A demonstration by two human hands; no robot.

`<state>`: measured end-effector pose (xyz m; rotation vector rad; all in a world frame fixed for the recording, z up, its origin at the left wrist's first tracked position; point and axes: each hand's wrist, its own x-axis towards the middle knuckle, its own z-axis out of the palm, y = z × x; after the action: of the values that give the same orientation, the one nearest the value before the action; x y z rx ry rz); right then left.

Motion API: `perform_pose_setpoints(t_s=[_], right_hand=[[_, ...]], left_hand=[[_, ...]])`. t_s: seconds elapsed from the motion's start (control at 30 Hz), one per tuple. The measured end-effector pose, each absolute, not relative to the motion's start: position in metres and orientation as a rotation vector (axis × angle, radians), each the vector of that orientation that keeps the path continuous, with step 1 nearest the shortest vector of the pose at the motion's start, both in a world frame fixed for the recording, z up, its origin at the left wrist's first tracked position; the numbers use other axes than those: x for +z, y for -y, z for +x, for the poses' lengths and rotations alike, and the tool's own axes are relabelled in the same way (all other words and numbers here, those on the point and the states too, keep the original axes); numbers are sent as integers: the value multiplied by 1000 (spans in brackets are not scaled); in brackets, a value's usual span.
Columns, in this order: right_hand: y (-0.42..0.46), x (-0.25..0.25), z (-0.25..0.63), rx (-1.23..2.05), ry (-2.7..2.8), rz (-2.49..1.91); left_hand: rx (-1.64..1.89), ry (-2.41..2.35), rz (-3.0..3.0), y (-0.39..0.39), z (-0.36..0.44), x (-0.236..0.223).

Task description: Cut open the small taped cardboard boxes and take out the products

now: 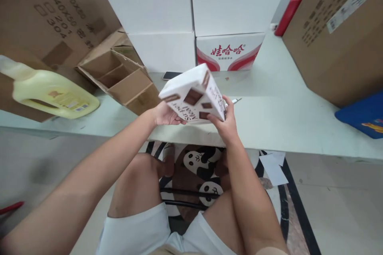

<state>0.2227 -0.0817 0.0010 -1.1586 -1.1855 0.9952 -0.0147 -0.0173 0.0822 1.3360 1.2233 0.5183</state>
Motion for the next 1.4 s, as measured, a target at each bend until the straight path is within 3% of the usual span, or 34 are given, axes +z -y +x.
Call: perform_pose_setpoints(t_s=[0.17, 0.37, 0.57, 0.9, 1.23, 1.4], right_hand=[[70, -7, 206, 1345, 762, -1155], [73, -24, 191, 1221, 875, -1279], [37, -8, 172, 1255, 738, -1372], [16, 87, 187, 1074, 1027, -1337], [49, 93, 167, 1016, 1067, -1359], [52, 77, 189, 994, 919, -1481]], left_hand=[[576, -965, 1099, 20, -12, 55], [758, -939, 1090, 24, -8, 33], [717, -1273, 1130, 2, -5, 58], [1016, -1037, 1185, -1, -22, 115], [1052, -972, 1265, 28, -31, 125], [756, -1213, 1724, 18, -21, 104]])
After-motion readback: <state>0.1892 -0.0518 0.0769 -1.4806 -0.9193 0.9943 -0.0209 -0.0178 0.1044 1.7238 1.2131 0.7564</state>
